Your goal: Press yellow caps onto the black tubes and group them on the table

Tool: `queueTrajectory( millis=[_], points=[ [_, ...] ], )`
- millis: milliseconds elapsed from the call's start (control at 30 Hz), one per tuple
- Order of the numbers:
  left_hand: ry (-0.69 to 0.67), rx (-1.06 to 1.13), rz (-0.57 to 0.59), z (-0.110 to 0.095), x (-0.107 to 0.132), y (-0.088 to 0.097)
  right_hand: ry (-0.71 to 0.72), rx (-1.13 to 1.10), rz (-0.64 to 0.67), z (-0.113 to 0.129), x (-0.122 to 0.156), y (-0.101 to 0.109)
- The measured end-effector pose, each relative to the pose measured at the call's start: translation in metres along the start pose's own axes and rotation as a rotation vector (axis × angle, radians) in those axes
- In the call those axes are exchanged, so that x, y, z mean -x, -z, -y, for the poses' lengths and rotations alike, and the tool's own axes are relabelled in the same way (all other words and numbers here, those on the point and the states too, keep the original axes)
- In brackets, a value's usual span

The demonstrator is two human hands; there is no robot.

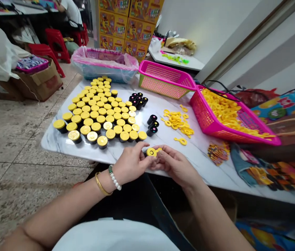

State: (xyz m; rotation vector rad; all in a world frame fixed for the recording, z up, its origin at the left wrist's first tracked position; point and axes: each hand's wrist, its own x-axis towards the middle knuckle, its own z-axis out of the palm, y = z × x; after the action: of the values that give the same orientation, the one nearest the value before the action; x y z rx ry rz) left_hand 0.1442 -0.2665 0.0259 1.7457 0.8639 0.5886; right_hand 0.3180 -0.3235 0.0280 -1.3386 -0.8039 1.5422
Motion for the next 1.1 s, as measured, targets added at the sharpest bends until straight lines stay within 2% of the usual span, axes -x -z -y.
queueTrajectory(
  millis=[133, 233, 333, 467, 600, 800, 900, 1000, 1100],
  points=[
    [0.147, 0.137, 0.167, -0.004, -0.008, 0.004, -0.002, 0.101, -0.019, 0.0, -0.001, -0.002],
    [0.18, 0.086, 0.169, -0.008, -0.013, 0.005, -0.006, 0.175, -0.049, 0.0, 0.0, -0.008],
    [0.112, -0.086, 0.067, -0.011, -0.015, 0.001, -0.002, 0.183, -0.089, 0.0, 0.001, -0.013],
    [-0.011, -0.2, 0.002, -0.006, -0.01, -0.003, 0.012, 0.148, -0.152, -0.002, 0.003, -0.016],
    [-0.135, -0.179, -0.05, 0.005, 0.0, -0.005, 0.06, 0.099, -0.221, -0.004, 0.006, -0.014],
    [-0.15, -0.13, -0.098, 0.008, 0.002, -0.011, 0.008, -0.083, -0.215, -0.007, 0.018, 0.0],
    [-0.161, -0.144, -0.065, 0.004, -0.003, -0.011, 0.013, -0.03, -0.208, -0.008, 0.026, 0.006],
    [-0.198, -0.144, -0.014, 0.001, -0.006, -0.009, 0.078, 0.111, -0.2, -0.007, 0.028, 0.012],
    [-0.19, -0.137, 0.031, 0.0, -0.007, -0.006, 0.151, 0.262, -0.116, -0.001, 0.018, 0.021]
  ],
)
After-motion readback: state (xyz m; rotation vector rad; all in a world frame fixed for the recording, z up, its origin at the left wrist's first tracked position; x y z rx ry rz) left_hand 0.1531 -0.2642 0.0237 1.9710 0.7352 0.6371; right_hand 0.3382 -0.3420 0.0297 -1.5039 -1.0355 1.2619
